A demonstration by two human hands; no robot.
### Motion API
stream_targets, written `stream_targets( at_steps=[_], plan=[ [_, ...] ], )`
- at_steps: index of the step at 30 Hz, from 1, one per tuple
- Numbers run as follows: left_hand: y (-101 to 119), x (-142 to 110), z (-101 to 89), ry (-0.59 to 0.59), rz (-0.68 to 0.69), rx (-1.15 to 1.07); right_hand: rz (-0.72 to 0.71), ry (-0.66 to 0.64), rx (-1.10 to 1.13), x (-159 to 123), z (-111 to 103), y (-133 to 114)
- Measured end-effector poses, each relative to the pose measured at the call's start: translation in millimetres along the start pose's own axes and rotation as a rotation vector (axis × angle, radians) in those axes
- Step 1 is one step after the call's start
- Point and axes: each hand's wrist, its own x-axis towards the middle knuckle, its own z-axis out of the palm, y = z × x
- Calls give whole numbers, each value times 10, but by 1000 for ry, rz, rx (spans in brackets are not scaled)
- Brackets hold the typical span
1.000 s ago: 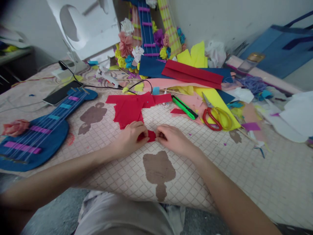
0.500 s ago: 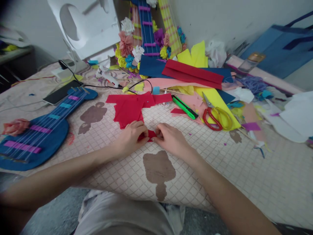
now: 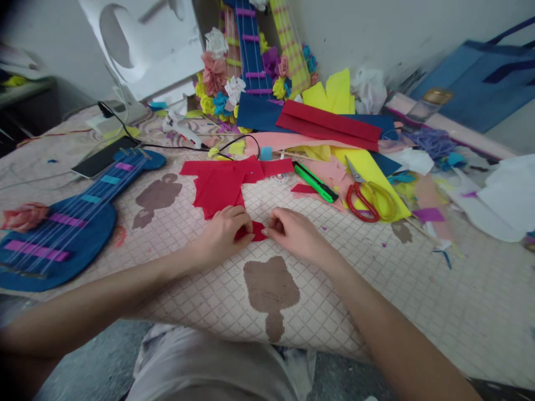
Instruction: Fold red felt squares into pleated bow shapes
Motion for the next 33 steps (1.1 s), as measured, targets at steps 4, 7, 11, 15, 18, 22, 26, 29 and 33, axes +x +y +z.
stream_targets(
  at_steps=[4, 7, 11, 15, 18, 22, 26, 29, 33],
  plan=[
    [4, 4, -6, 0, 4, 13, 16, 88, -177, -29, 84, -81],
    [9, 9, -17, -4, 6, 9, 8, 61, -183, -43, 73, -99],
    [16, 13, -26, -15, -4, -8, -6, -4, -31, -34, 2, -49],
    [15, 10, -15, -8, -5, -25, -5, 1, 15, -9, 3, 9],
    [9, 0, -6, -3, 2, -29, -30, 24, -3, 5, 12, 40],
    [-2, -8, -3, 3, 4, -16, -58, -19, 56, 9, -48, 75],
    [3, -3, -5, -2, 7, -2, -52, -67, 122, -2, -79, 33],
    [19, 1, -8, -11, -14, -11, -32, -4, 66, -8, -15, -44],
    [-9, 3, -40, 26, -18, -116, -3, 67, -88, -14, 84, -104]
  ],
)
